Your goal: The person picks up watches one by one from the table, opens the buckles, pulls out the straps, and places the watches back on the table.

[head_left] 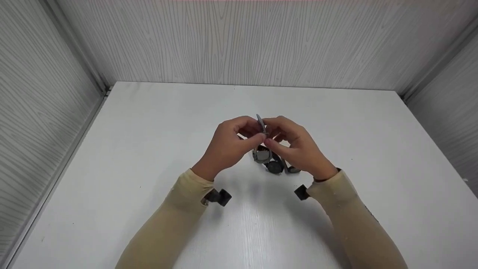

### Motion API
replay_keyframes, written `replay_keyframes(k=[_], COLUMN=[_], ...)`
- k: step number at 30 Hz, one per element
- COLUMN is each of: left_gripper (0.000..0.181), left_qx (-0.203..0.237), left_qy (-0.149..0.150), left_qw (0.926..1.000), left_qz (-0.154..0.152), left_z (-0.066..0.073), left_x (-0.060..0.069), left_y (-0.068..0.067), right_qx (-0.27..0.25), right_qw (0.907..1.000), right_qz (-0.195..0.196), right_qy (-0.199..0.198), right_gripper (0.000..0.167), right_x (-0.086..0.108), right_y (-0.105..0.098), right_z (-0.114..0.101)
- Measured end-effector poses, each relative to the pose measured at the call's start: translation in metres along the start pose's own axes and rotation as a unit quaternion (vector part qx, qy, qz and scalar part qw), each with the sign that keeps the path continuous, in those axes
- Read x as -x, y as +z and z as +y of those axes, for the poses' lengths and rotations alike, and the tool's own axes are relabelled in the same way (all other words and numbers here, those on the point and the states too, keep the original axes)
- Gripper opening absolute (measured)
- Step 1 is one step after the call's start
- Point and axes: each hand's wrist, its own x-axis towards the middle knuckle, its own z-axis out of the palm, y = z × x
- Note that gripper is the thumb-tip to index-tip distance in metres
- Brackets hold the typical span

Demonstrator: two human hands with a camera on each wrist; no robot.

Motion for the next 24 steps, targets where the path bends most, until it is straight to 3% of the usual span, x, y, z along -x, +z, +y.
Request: replay_keyframes(k=[5, 12, 24], left_gripper=[0.013, 0.011, 0.015], left_qx=[-0.001, 0.002, 0.008], left_qy=[0.003, 0.011, 0.006], left_qw=[1.0000, 0.9998, 0.9995], left_qz=[0.010, 0.014, 0.029], left_z=[-0.0018, -0.0040, -0.0025], left_x=[-0.0013, -0.0017, -0.0019], left_y=[0.0001, -0.0003, -0.0046], right_qx=[0.023, 0.002, 0.015], right_qw=[0.9996, 0.9994, 0.9991], right_qz=[0.014, 0.033, 0.028], right_qy=[-0.009, 0.014, 0.028], right_gripper=[0.044, 0.044, 0.042], right_x=[-0.0012, -0.0008, -0.0020], right_y=[0.0018, 0.0047, 0.0040], right_z=[-0.0013, -0.0019, -0.0008])
